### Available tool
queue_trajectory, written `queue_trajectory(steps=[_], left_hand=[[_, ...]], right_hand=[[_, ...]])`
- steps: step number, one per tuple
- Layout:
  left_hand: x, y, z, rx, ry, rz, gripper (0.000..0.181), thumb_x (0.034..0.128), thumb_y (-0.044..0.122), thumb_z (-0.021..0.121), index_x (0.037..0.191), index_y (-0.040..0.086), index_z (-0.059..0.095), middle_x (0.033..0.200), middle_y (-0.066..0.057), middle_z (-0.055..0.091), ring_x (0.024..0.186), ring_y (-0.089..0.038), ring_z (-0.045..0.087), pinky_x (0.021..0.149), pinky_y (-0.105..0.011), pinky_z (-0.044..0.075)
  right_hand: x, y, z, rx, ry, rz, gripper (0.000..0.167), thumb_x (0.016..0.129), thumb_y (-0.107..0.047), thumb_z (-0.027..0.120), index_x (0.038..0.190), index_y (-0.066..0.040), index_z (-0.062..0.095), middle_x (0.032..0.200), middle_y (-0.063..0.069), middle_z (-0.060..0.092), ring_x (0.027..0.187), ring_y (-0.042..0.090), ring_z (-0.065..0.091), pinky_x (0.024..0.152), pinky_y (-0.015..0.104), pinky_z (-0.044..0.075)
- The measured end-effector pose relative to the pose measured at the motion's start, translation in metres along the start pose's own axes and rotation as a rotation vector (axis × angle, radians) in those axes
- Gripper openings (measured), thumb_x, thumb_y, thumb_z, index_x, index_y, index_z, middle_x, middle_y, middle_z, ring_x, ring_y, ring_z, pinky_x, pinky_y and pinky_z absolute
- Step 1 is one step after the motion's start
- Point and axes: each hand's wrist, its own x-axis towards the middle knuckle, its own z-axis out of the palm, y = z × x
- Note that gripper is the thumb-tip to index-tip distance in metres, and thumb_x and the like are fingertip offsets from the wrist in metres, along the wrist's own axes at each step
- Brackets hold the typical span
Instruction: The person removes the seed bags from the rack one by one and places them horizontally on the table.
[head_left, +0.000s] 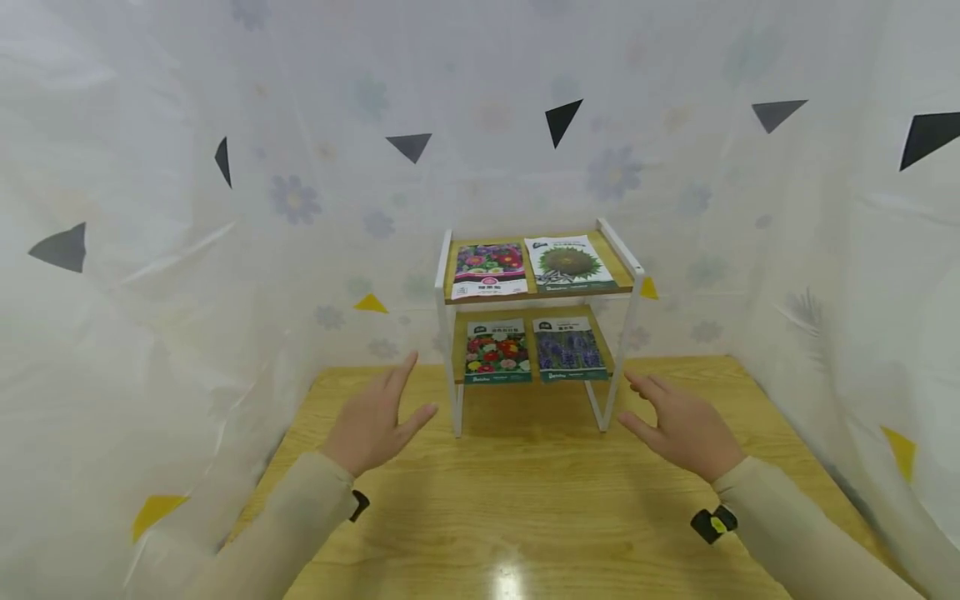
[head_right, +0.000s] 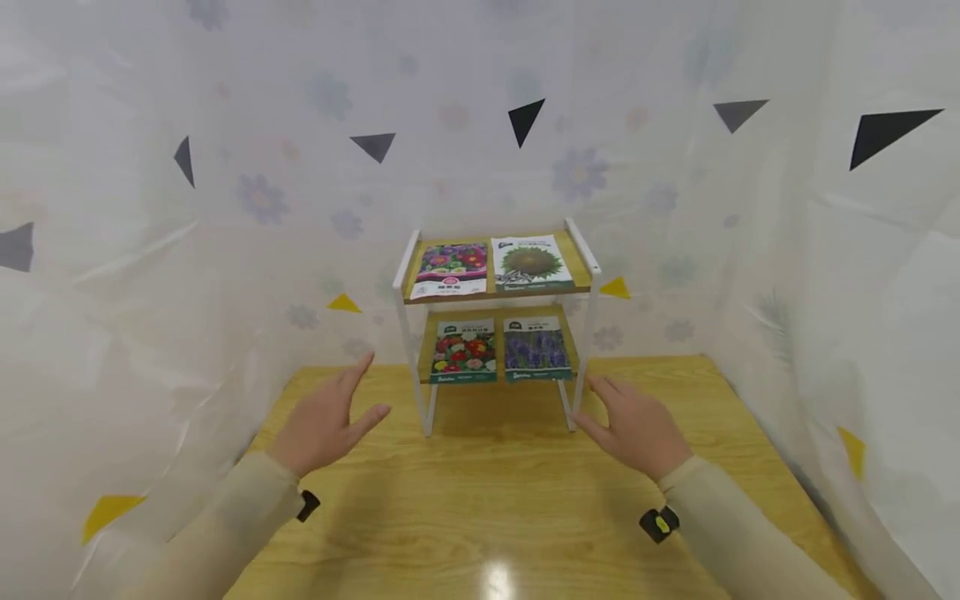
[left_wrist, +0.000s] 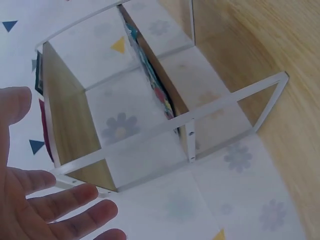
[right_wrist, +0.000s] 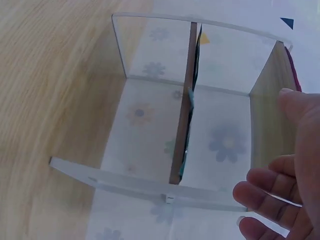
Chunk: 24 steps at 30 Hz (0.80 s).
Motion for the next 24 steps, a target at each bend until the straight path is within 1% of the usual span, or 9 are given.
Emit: queue_trajectory(steps=[2, 6, 9, 12, 14, 16, 21, 22, 24], left_hand=[[0.008, 0.004, -0.009, 0.001, 0.006, 0.015, 0.077, 0.0949, 0.054, 0.051, 0.151, 0.006, 0.027, 0.134, -0.020, 0.052, 0.109, -0.035, 0.059, 0.085, -0.048, 0.051], [0.023, 0.008, -0.022, 0.011, 0.031, 0.041, 0.073, 0.0952, 0.050, 0.053, 0.147, 0.002, 0.034, 0.127, -0.020, 0.056, 0.108, -0.035, 0.059, 0.086, -0.048, 0.051], [0.036, 0.011, -0.032, 0.028, 0.062, 0.058, 0.070, 0.0950, 0.047, 0.056, 0.143, -0.001, 0.040, 0.125, -0.021, 0.057, 0.109, -0.034, 0.059, 0.088, -0.047, 0.050], [0.051, 0.016, -0.044, 0.040, 0.080, 0.048, 0.067, 0.0954, 0.046, 0.055, 0.140, -0.003, 0.044, 0.124, -0.021, 0.058, 0.107, -0.034, 0.059, 0.086, -0.047, 0.051], [0.062, 0.022, -0.052, 0.054, 0.075, 0.027, 0.066, 0.0961, 0.047, 0.053, 0.138, -0.003, 0.046, 0.122, -0.020, 0.058, 0.103, -0.034, 0.061, 0.083, -0.047, 0.052], [0.074, 0.028, -0.059, 0.072, 0.059, 0.003, 0.065, 0.0968, 0.050, 0.050, 0.137, -0.002, 0.048, 0.122, -0.020, 0.059, 0.100, -0.033, 0.061, 0.078, -0.046, 0.053], [0.104, 0.046, -0.073, 0.117, 0.014, -0.027, 0.066, 0.0978, 0.051, 0.046, 0.134, -0.004, 0.051, 0.124, -0.020, 0.059, 0.106, -0.033, 0.060, 0.085, -0.045, 0.052], [0.109, 0.049, -0.075, 0.124, 0.001, -0.034, 0.064, 0.0981, 0.051, 0.046, 0.129, -0.004, 0.054, 0.119, -0.020, 0.061, 0.104, -0.032, 0.060, 0.085, -0.044, 0.052], [0.120, 0.054, -0.076, 0.140, -0.021, -0.051, 0.058, 0.0982, 0.049, 0.046, 0.116, -0.004, 0.061, 0.105, -0.018, 0.063, 0.092, -0.029, 0.062, 0.080, -0.042, 0.053]], right_hand=[[0.010, -0.005, -0.005, -0.004, -0.002, -0.023, 0.062, 0.085, -0.034, 0.073, 0.134, -0.001, 0.053, 0.107, 0.012, 0.066, 0.084, 0.023, 0.067, 0.058, 0.038, 0.053], [0.031, -0.014, -0.015, 0.009, 0.005, -0.060, 0.059, 0.088, -0.037, 0.070, 0.132, 0.000, 0.055, 0.107, 0.013, 0.066, 0.083, 0.023, 0.067, 0.057, 0.037, 0.052], [0.050, -0.024, -0.027, 0.046, 0.016, -0.083, 0.054, 0.089, -0.037, 0.068, 0.128, 0.000, 0.057, 0.101, 0.009, 0.065, 0.083, 0.020, 0.064, 0.061, 0.036, 0.051], [0.071, -0.035, -0.041, 0.109, 0.011, -0.082, 0.047, 0.091, -0.033, 0.067, 0.124, -0.001, 0.060, 0.094, 0.006, 0.064, 0.079, 0.017, 0.060, 0.061, 0.034, 0.048], [0.086, -0.042, -0.050, 0.144, -0.002, -0.068, 0.042, 0.093, -0.033, 0.065, 0.121, -0.001, 0.062, 0.091, 0.004, 0.065, 0.078, 0.015, 0.060, 0.063, 0.034, 0.048], [0.101, -0.050, -0.060, 0.178, -0.037, -0.033, 0.043, 0.095, -0.034, 0.062, 0.121, -0.001, 0.062, 0.091, 0.004, 0.065, 0.078, 0.015, 0.060, 0.065, 0.035, 0.049], [0.141, -0.067, -0.079, 0.208, -0.141, 0.054, 0.050, 0.097, -0.040, 0.055, 0.126, 0.001, 0.059, 0.096, 0.008, 0.067, 0.082, 0.018, 0.062, 0.075, 0.041, 0.052], [0.148, -0.070, -0.080, 0.199, -0.162, 0.069, 0.050, 0.097, -0.040, 0.055, 0.126, 0.000, 0.059, 0.096, 0.009, 0.068, 0.080, 0.019, 0.063, 0.075, 0.041, 0.052], [0.162, -0.075, -0.082, 0.175, -0.191, 0.092, 0.049, 0.097, -0.041, 0.055, 0.125, -0.001, 0.061, 0.095, 0.009, 0.069, 0.079, 0.020, 0.064, 0.076, 0.043, 0.052]])
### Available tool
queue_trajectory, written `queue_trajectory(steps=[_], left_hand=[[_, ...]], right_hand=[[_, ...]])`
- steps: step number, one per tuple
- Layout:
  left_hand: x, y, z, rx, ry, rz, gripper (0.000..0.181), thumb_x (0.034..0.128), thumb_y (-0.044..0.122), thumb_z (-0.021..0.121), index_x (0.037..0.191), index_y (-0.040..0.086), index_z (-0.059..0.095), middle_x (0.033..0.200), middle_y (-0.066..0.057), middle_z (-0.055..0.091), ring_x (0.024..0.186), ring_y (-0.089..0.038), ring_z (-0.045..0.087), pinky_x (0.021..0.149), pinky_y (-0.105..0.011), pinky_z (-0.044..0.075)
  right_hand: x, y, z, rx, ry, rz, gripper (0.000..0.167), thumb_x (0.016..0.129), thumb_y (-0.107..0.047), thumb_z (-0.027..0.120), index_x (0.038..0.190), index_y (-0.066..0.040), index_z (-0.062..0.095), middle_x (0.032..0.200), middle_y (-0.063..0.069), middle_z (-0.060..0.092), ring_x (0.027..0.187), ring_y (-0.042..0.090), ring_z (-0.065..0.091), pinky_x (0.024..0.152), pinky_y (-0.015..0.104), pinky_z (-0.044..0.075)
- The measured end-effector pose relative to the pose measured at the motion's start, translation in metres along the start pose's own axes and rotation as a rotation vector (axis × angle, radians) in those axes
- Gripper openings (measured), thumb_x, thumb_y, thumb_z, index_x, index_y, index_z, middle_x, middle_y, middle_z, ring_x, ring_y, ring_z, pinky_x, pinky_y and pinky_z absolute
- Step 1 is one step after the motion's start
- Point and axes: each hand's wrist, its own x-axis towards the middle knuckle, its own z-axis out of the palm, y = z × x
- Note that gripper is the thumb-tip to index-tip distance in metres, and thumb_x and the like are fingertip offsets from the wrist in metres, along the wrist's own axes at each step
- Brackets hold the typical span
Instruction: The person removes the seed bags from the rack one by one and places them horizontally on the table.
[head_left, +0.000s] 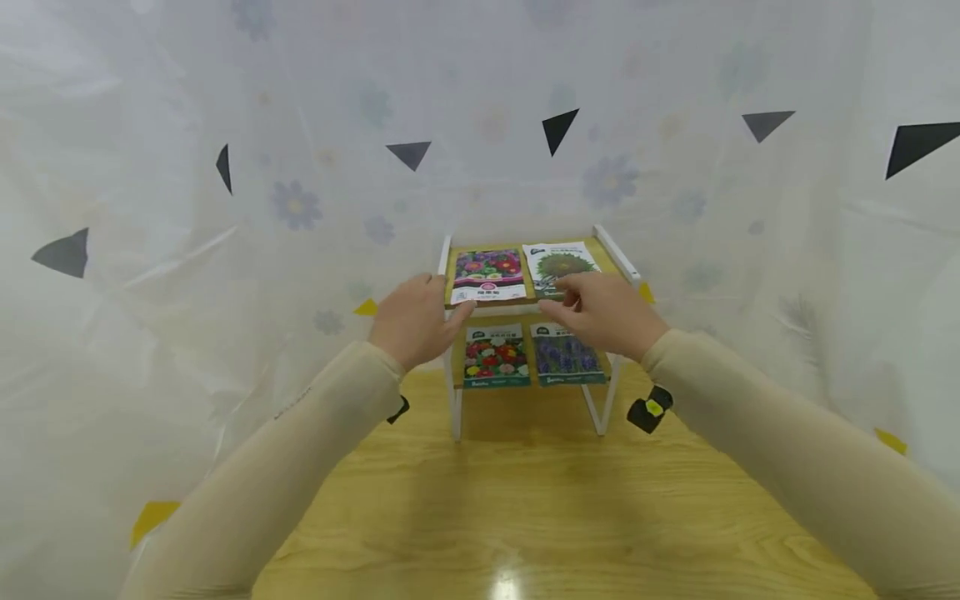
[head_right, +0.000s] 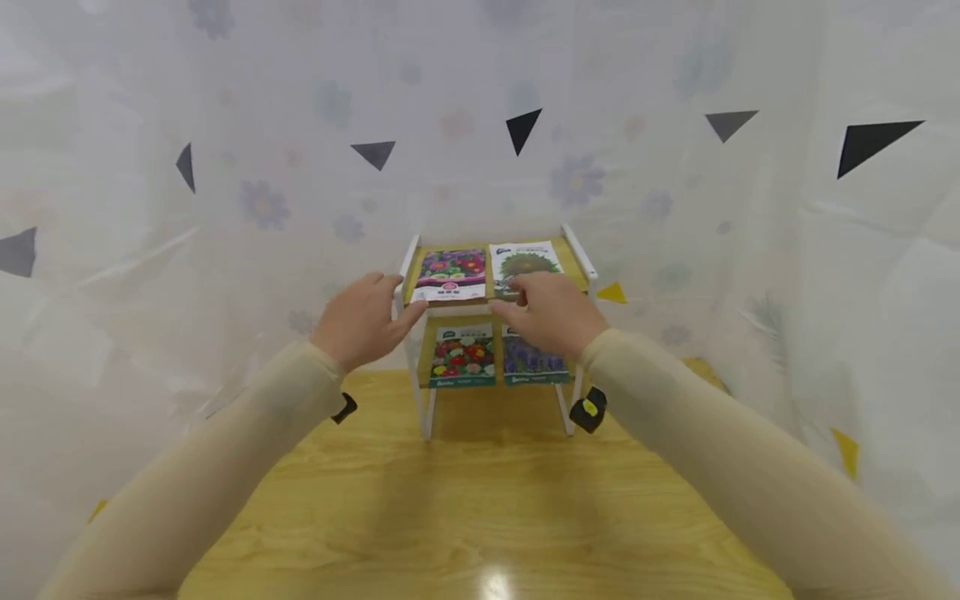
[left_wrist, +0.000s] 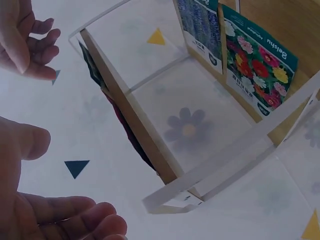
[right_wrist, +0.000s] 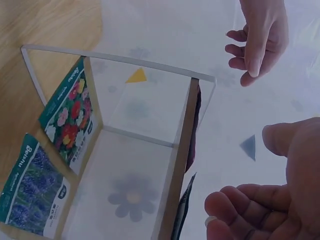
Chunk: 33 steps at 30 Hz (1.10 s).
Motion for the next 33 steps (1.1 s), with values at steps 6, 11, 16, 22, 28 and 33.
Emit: queue_trajectory(steps=[6, 11, 16, 22, 28, 33], left_hand=[[0.030, 0.011, 0.003, 0.127, -0.069, -0.008, 0.050, 0.0993, 0.045, 0.046, 0.071, 0.007, 0.063, 0.080, -0.009, 0.058, 0.071, -0.022, 0.052, 0.068, -0.038, 0.051], [0.050, 0.012, 0.011, 0.267, -0.136, -0.035, 0.042, 0.1009, 0.040, 0.043, 0.087, 0.009, 0.066, 0.090, -0.008, 0.059, 0.084, -0.024, 0.049, 0.078, -0.042, 0.049], [0.065, 0.007, 0.020, 0.353, -0.187, -0.021, 0.029, 0.0989, 0.033, 0.048, 0.090, 0.016, 0.070, 0.103, -0.005, 0.062, 0.094, -0.026, 0.045, 0.084, -0.045, 0.043], [0.073, 0.008, 0.026, 0.379, -0.231, -0.018, 0.022, 0.0951, 0.032, 0.055, 0.101, 0.018, 0.071, 0.127, -0.007, 0.059, 0.124, -0.035, 0.038, 0.101, -0.058, 0.031], [0.071, 0.014, 0.027, 0.385, -0.310, -0.030, 0.026, 0.0950, 0.033, 0.054, 0.113, 0.021, 0.069, 0.136, -0.004, 0.056, 0.139, -0.041, 0.022, 0.105, -0.072, 0.009], [0.067, 0.016, 0.028, 0.398, -0.329, -0.034, 0.044, 0.1030, 0.042, 0.034, 0.119, 0.018, 0.067, 0.135, -0.005, 0.056, 0.140, -0.042, 0.022, 0.107, -0.069, 0.005]], right_hand=[[0.033, -0.012, 0.000, -0.046, -0.026, 0.077, 0.039, 0.098, -0.041, 0.053, 0.099, -0.006, 0.070, 0.068, 0.004, 0.063, 0.059, 0.016, 0.057, 0.070, 0.042, 0.050], [0.055, -0.014, 0.007, -0.014, -0.058, 0.162, 0.046, 0.097, -0.042, 0.052, 0.065, -0.009, 0.058, 0.046, -0.002, 0.038, 0.041, 0.010, 0.031, 0.052, 0.031, 0.038], [0.072, -0.015, 0.016, 0.032, -0.067, 0.236, 0.055, 0.096, -0.041, 0.055, 0.051, -0.015, 0.037, 0.045, -0.004, 0.028, 0.040, 0.010, 0.021, 0.044, 0.027, 0.024], [0.088, -0.017, 0.027, 0.006, -0.093, 0.261, 0.054, 0.096, -0.040, 0.055, 0.050, -0.015, 0.040, 0.045, -0.003, 0.030, 0.040, 0.010, 0.025, 0.044, 0.028, 0.032], [0.093, -0.023, 0.034, -0.058, -0.137, 0.276, 0.050, 0.096, -0.041, 0.055, 0.057, -0.013, 0.042, 0.050, -0.003, 0.032, 0.043, 0.011, 0.030, 0.046, 0.029, 0.035], [0.092, -0.023, 0.035, -0.088, -0.160, 0.317, 0.043, 0.095, -0.036, 0.057, 0.061, -0.011, 0.046, 0.054, -0.001, 0.037, 0.046, 0.012, 0.034, 0.048, 0.030, 0.038]])
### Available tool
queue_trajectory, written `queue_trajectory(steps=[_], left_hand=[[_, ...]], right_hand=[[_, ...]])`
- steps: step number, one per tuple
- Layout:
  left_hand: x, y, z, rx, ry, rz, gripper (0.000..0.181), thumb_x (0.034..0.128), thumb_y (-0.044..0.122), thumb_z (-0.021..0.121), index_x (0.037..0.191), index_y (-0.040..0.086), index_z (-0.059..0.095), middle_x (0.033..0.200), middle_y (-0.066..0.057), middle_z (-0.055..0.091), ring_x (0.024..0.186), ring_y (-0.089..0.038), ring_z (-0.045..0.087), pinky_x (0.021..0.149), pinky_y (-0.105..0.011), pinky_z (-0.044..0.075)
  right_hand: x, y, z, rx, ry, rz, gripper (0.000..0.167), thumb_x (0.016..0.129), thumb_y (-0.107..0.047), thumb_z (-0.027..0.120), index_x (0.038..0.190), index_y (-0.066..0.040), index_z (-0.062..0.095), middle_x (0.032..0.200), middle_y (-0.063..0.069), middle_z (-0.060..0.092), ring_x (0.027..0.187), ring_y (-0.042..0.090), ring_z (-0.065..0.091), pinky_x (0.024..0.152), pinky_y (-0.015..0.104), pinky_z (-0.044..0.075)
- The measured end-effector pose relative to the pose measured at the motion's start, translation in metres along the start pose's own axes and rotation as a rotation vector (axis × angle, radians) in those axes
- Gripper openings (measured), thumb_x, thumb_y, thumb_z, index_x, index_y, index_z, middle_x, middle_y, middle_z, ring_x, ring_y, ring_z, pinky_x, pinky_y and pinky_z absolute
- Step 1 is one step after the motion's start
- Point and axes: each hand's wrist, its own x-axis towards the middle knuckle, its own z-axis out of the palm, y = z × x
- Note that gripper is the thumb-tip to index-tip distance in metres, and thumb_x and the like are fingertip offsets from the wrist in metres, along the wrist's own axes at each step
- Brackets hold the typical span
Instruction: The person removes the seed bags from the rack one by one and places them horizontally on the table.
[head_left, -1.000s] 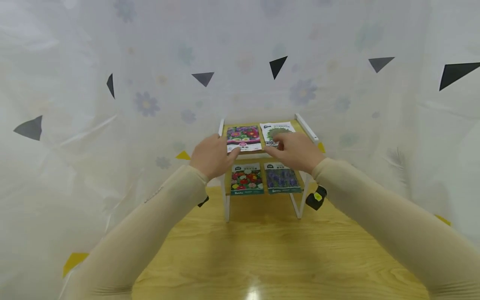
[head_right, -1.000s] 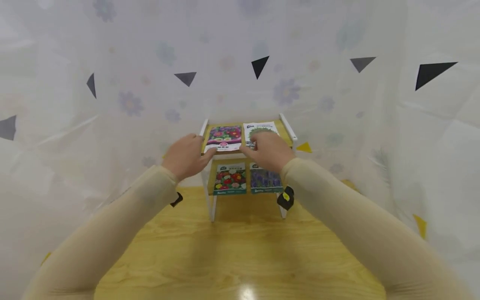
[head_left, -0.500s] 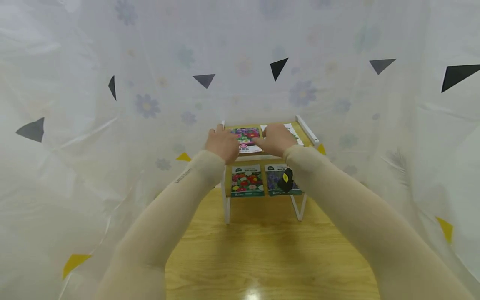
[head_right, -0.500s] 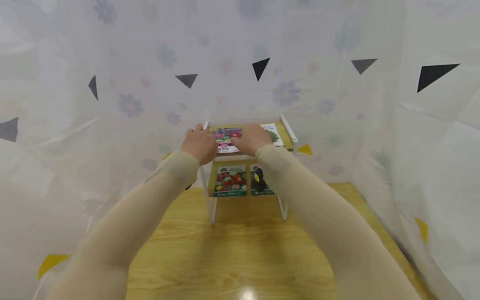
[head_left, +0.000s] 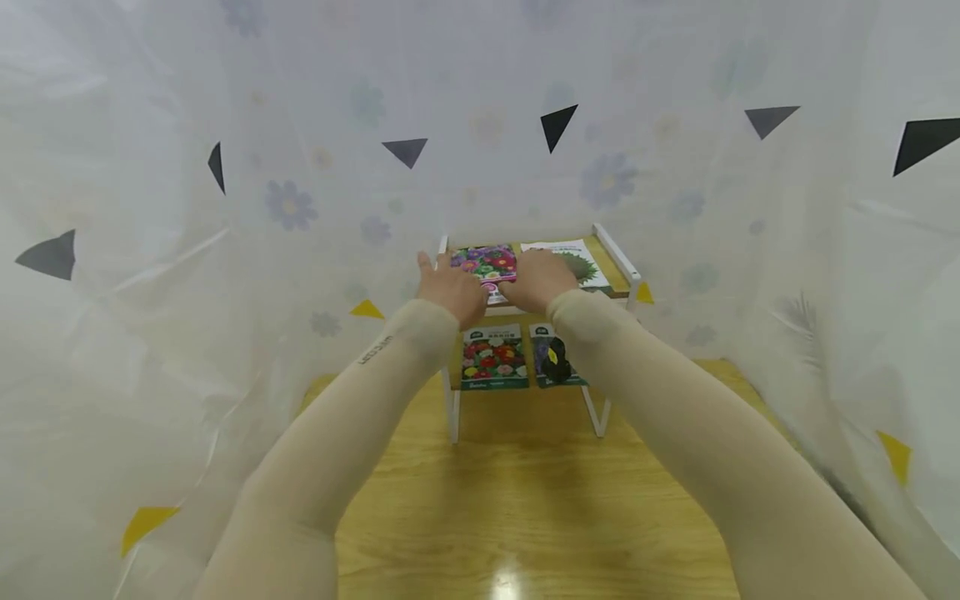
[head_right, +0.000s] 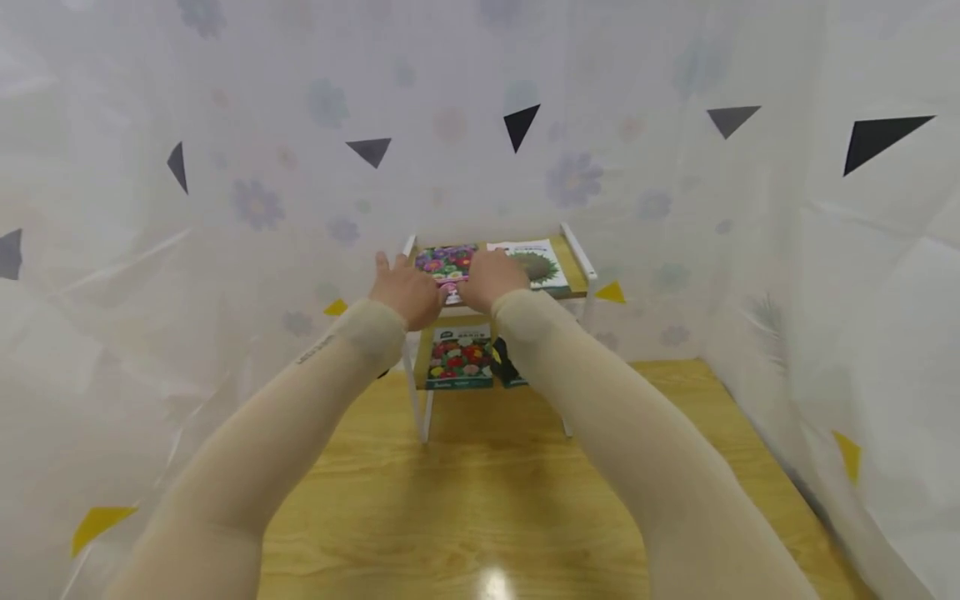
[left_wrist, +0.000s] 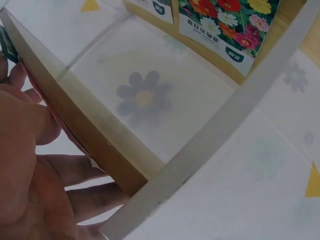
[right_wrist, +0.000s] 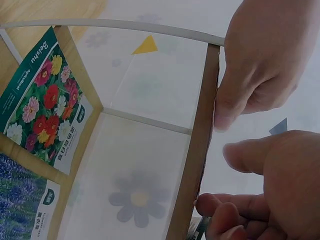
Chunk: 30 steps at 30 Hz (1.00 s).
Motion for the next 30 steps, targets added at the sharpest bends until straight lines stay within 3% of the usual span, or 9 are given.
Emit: queue_trajectory(steps=[2, 5, 8, 13, 16, 19, 21, 26, 30], left_hand=[[-0.003, 0.000, 0.001, 0.000, 0.000, -0.011, 0.053, 0.1040, 0.045, 0.025, 0.128, 0.015, 0.061, 0.137, -0.007, 0.055, 0.140, -0.042, 0.023, 0.108, -0.067, 0.006], [-0.007, 0.001, 0.002, -0.010, 0.004, -0.014, 0.058, 0.1041, 0.047, 0.020, 0.141, 0.012, 0.049, 0.140, -0.008, 0.052, 0.140, -0.042, 0.022, 0.110, -0.064, 0.007], [-0.010, 0.002, 0.003, -0.005, 0.001, -0.002, 0.059, 0.1042, 0.046, 0.019, 0.146, 0.011, 0.041, 0.142, -0.009, 0.050, 0.141, -0.042, 0.019, 0.111, -0.063, 0.008], [-0.017, 0.003, 0.005, 0.006, 0.044, 0.022, 0.058, 0.1043, 0.045, 0.021, 0.142, 0.008, 0.045, 0.135, -0.012, 0.056, 0.139, -0.041, 0.026, 0.112, -0.060, 0.012], [-0.021, 0.003, 0.008, -0.025, 0.124, 0.023, 0.055, 0.1036, 0.045, 0.028, 0.126, 0.006, 0.058, 0.119, -0.015, 0.064, 0.128, -0.040, 0.041, 0.111, -0.055, 0.020], [-0.026, 0.003, 0.013, -0.070, 0.250, 0.034, 0.046, 0.1014, 0.043, 0.039, 0.100, 0.005, 0.064, 0.096, -0.013, 0.068, 0.106, -0.034, 0.053, 0.103, -0.048, 0.031], [-0.030, 0.003, 0.017, -0.083, 0.340, 0.049, 0.041, 0.0994, 0.042, 0.045, 0.087, 0.007, 0.063, 0.084, -0.010, 0.065, 0.093, -0.029, 0.055, 0.097, -0.045, 0.035], [-0.046, 0.004, 0.030, -0.136, 0.490, 0.080, 0.042, 0.0981, 0.039, 0.048, 0.103, 0.002, 0.067, 0.097, -0.013, 0.068, 0.102, -0.030, 0.057, 0.103, -0.042, 0.034], [-0.064, 0.005, 0.043, -0.334, 0.599, 0.074, 0.043, 0.0961, 0.035, 0.054, 0.115, -0.002, 0.066, 0.112, -0.018, 0.066, 0.113, -0.034, 0.053, 0.106, -0.044, 0.033]], right_hand=[[0.000, 0.001, 0.001, -0.021, 0.003, 0.003, 0.038, 0.094, -0.036, 0.059, 0.067, -0.009, 0.053, 0.061, 0.002, 0.047, 0.050, 0.015, 0.043, 0.052, 0.031, 0.041], [0.000, 0.002, 0.001, -0.054, 0.003, 0.006, 0.033, 0.092, -0.038, 0.061, 0.086, -0.005, 0.063, 0.081, 0.008, 0.062, 0.066, 0.020, 0.057, 0.061, 0.035, 0.049], [-0.002, 0.001, 0.001, -0.064, -0.007, 0.017, 0.038, 0.091, -0.040, 0.063, 0.102, -0.004, 0.065, 0.096, 0.011, 0.066, 0.077, 0.024, 0.063, 0.066, 0.038, 0.052], [-0.011, -0.004, 0.000, -0.039, -0.002, 0.031, 0.032, 0.090, -0.039, 0.066, 0.091, -0.006, 0.066, 0.084, 0.007, 0.066, 0.068, 0.021, 0.062, 0.058, 0.034, 0.050], [-0.015, -0.004, 0.001, -0.011, 0.034, 0.029, 0.027, 0.091, -0.033, 0.064, 0.087, -0.007, 0.063, 0.081, 0.007, 0.064, 0.067, 0.021, 0.060, 0.057, 0.034, 0.049], [-0.020, -0.002, 0.003, 0.060, 0.113, 0.007, 0.023, 0.092, -0.026, 0.063, 0.099, -0.004, 0.063, 0.090, 0.009, 0.066, 0.076, 0.023, 0.062, 0.065, 0.036, 0.052], [-0.024, -0.001, 0.006, 0.130, 0.173, -0.012, 0.026, 0.092, -0.023, 0.062, 0.109, -0.003, 0.062, 0.095, 0.010, 0.066, 0.082, 0.023, 0.063, 0.071, 0.037, 0.052], [-0.041, 0.003, 0.016, 0.332, 0.257, -0.035, 0.031, 0.092, -0.020, 0.062, 0.118, -0.003, 0.059, 0.089, 0.007, 0.063, 0.074, 0.022, 0.060, 0.070, 0.036, 0.050], [-0.061, 0.006, 0.025, 0.390, 0.271, -0.067, 0.033, 0.093, -0.024, 0.063, 0.119, -0.005, 0.058, 0.088, 0.004, 0.061, 0.072, 0.019, 0.059, 0.068, 0.036, 0.051]])
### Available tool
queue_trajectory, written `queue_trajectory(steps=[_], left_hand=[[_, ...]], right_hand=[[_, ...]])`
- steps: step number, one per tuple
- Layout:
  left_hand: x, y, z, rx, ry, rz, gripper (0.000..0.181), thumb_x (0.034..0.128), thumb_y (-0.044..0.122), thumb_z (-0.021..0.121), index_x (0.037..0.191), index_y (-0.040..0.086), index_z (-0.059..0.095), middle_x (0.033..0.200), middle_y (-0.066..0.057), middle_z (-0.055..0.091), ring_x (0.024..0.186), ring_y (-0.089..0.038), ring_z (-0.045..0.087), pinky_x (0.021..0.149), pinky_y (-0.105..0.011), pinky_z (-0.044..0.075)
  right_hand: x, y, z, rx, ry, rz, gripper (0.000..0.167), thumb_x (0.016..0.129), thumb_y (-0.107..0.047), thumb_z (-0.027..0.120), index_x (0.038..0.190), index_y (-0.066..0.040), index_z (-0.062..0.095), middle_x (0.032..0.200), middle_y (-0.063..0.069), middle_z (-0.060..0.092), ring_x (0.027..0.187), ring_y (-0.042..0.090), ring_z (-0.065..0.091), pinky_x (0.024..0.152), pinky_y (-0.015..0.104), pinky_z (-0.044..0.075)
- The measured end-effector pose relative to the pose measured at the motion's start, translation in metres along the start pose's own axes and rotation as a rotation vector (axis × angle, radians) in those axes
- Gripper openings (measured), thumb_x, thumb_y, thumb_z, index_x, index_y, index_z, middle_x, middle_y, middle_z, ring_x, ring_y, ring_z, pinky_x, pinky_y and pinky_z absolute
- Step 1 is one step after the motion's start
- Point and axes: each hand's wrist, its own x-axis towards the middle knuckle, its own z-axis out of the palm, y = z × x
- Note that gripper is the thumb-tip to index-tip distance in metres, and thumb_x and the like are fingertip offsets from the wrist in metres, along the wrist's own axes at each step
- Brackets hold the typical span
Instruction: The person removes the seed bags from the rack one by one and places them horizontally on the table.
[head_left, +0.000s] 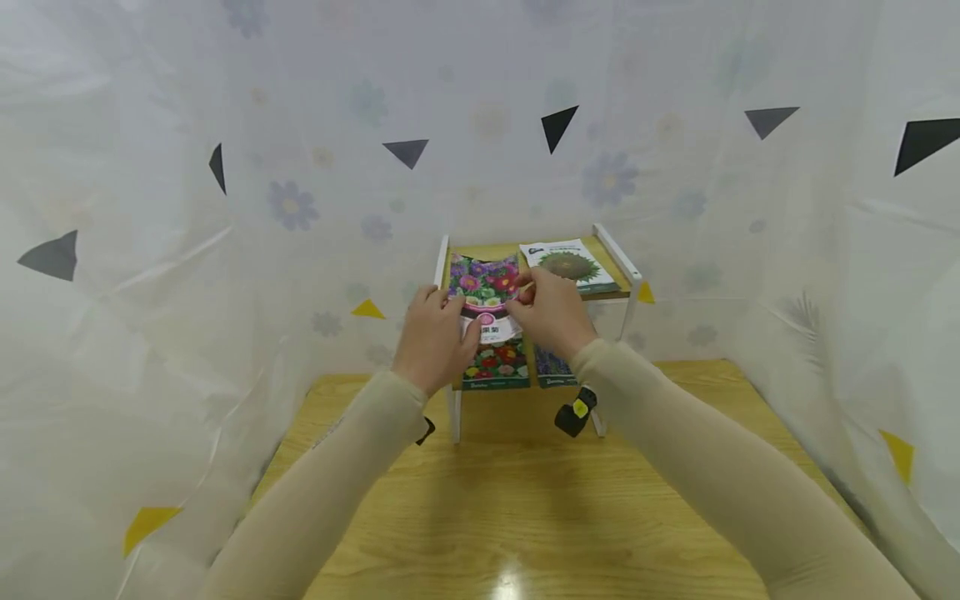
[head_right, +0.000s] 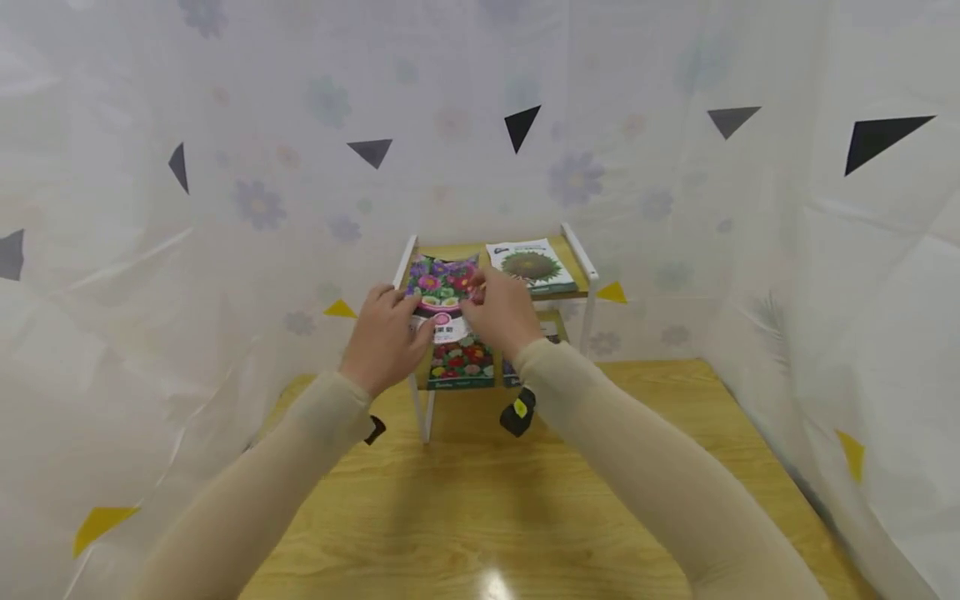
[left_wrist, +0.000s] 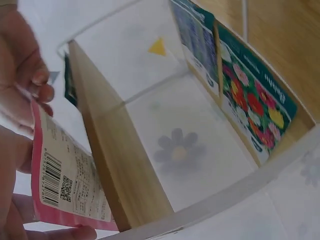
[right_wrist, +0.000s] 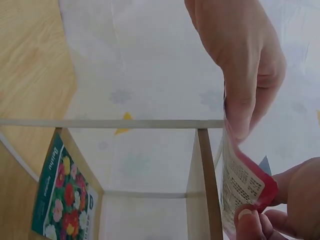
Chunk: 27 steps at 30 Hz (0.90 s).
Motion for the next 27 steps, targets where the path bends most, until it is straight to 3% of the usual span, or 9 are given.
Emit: queue_trajectory(steps=[4, 7, 13, 19, 23, 27], left_hand=[[-0.020, 0.001, -0.003, -0.173, 0.117, -0.053, 0.040, 0.0929, 0.030, 0.061, 0.114, -0.003, 0.067, 0.114, -0.020, 0.065, 0.116, -0.036, 0.052, 0.105, -0.046, 0.035], [-0.029, 0.003, -0.005, -0.237, 0.157, -0.079, 0.039, 0.0922, 0.028, 0.062, 0.113, -0.004, 0.067, 0.114, -0.021, 0.064, 0.115, -0.036, 0.051, 0.103, -0.047, 0.037], [-0.043, 0.007, -0.004, -0.314, 0.161, -0.106, 0.039, 0.0920, 0.027, 0.063, 0.115, -0.004, 0.066, 0.117, -0.021, 0.061, 0.110, -0.035, 0.053, 0.095, -0.046, 0.045], [-0.061, 0.008, 0.005, -0.401, 0.170, -0.170, 0.039, 0.0916, 0.023, 0.064, 0.120, -0.004, 0.063, 0.117, -0.018, 0.062, 0.108, -0.030, 0.057, 0.093, -0.044, 0.047], [-0.073, 0.007, 0.009, -0.464, 0.152, -0.234, 0.039, 0.0930, 0.022, 0.063, 0.124, -0.002, 0.059, 0.114, -0.013, 0.063, 0.095, -0.023, 0.061, 0.078, -0.037, 0.053], [-0.083, 0.005, 0.016, -0.560, 0.141, -0.287, 0.039, 0.0941, 0.017, 0.062, 0.129, 0.000, 0.056, 0.104, -0.009, 0.065, 0.077, -0.014, 0.060, 0.063, -0.029, 0.051]], right_hand=[[-0.019, 0.004, 0.002, 0.014, 0.008, -0.034, 0.035, 0.092, -0.031, 0.064, 0.120, -0.010, 0.057, 0.090, 0.000, 0.062, 0.075, 0.016, 0.061, 0.069, 0.036, 0.052], [-0.027, 0.009, 0.006, 0.046, 0.027, -0.059, 0.035, 0.092, -0.032, 0.065, 0.118, -0.010, 0.057, 0.087, -0.002, 0.062, 0.073, 0.014, 0.060, 0.068, 0.034, 0.051], [-0.038, 0.025, 0.022, 0.208, 0.057, -0.106, 0.036, 0.090, -0.021, 0.069, 0.119, -0.005, 0.056, 0.083, 0.003, 0.061, 0.069, 0.014, 0.059, 0.065, 0.032, 0.051], [-0.053, 0.041, 0.039, 0.259, 0.076, -0.110, 0.041, 0.088, -0.015, 0.071, 0.122, -0.005, 0.050, 0.083, 0.002, 0.061, 0.071, 0.013, 0.059, 0.063, 0.030, 0.051], [-0.064, 0.049, 0.050, 0.302, 0.056, -0.103, 0.044, 0.088, -0.015, 0.070, 0.125, -0.004, 0.048, 0.083, 0.001, 0.061, 0.071, 0.013, 0.060, 0.062, 0.030, 0.051], [-0.074, 0.055, 0.060, 0.299, 0.032, -0.090, 0.044, 0.090, -0.019, 0.070, 0.127, -0.008, 0.050, 0.084, -0.003, 0.061, 0.071, 0.010, 0.060, 0.062, 0.029, 0.051]])
